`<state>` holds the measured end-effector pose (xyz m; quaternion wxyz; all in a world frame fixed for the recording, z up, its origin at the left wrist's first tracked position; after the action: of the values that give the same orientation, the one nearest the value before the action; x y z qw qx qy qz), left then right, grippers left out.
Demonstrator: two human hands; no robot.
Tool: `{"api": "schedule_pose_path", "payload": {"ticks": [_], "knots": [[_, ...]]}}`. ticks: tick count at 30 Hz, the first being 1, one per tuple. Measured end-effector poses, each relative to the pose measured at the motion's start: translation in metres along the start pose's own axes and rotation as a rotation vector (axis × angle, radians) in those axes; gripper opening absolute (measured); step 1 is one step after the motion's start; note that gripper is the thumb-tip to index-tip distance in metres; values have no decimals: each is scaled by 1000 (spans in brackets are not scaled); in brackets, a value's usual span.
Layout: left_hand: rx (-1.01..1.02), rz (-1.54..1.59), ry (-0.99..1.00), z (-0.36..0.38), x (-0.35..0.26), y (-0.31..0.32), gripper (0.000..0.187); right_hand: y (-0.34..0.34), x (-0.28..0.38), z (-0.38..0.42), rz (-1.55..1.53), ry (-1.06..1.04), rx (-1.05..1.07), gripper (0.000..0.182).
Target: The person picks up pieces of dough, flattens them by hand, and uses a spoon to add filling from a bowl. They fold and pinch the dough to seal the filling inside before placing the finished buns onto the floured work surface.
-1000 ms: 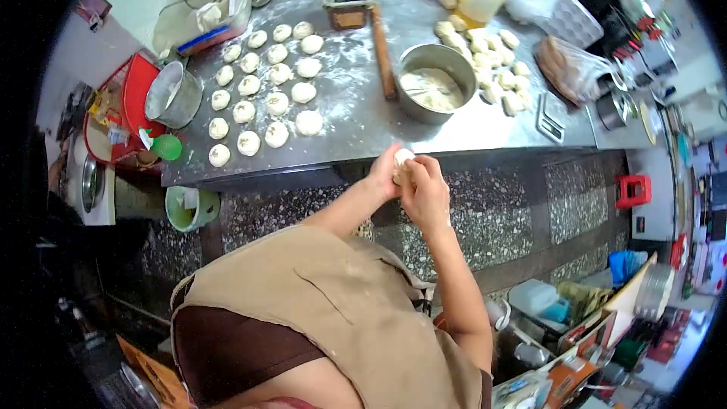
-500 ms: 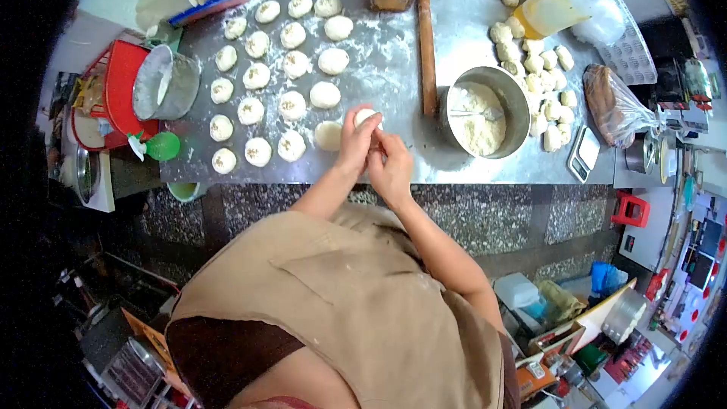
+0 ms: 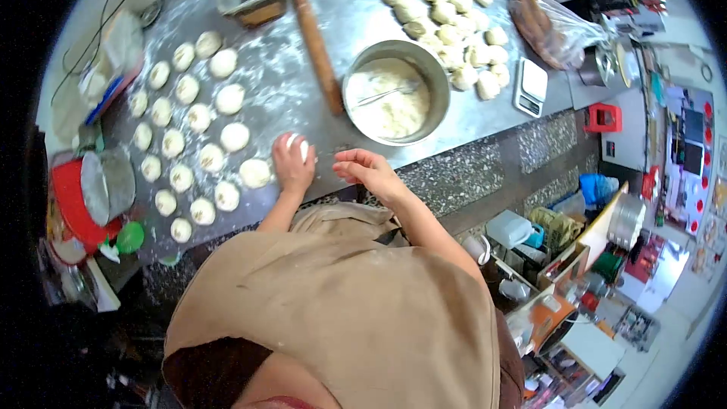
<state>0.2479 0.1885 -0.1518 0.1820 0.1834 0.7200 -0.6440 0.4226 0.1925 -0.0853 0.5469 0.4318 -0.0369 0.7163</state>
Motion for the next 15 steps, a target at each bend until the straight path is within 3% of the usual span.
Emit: {"api": "schedule_pose_path", "payload": {"ticks": [2, 4, 6, 8, 10, 12, 13, 15], "knots": [[-8, -69, 22, -1, -4, 0, 36, -16, 29, 23, -37, -48, -41, 27], [-9, -122, 26, -1, -6, 3, 37, -50, 64, 43, -105, -262, -61, 24], [1, -174, 7, 0, -5, 8, 38, -116, 99, 56, -113, -540, -289, 21], [17, -149, 15, 1, -2, 11, 45, -190, 129, 51, 304, -656, -659, 20], [26, -140, 12, 1, -5, 6, 52, -233, 151, 22, 747, -468, -774, 30], [165, 9, -81, -2, -6, 1, 66, -239, 172, -9, 1322, -602, -680, 44], [214, 88, -107, 2, 10, 9, 75, -236, 178, -23, 1412, -411, -552, 51], [180, 132, -223, 1, 22, 5, 73, -234, 179, -46, 1643, -342, -434, 56]]}}
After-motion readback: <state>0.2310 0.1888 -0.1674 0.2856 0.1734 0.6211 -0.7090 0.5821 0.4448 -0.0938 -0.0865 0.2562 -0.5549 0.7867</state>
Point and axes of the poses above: each hand's wrist, its own z-axis away from the middle knuckle, its own y-axis out of the palm, x = y × z, the point moved 6 cm from there along -z, towards the middle knuckle, and after that the axes turned 13 degrees about x, right-handed, at the moved point
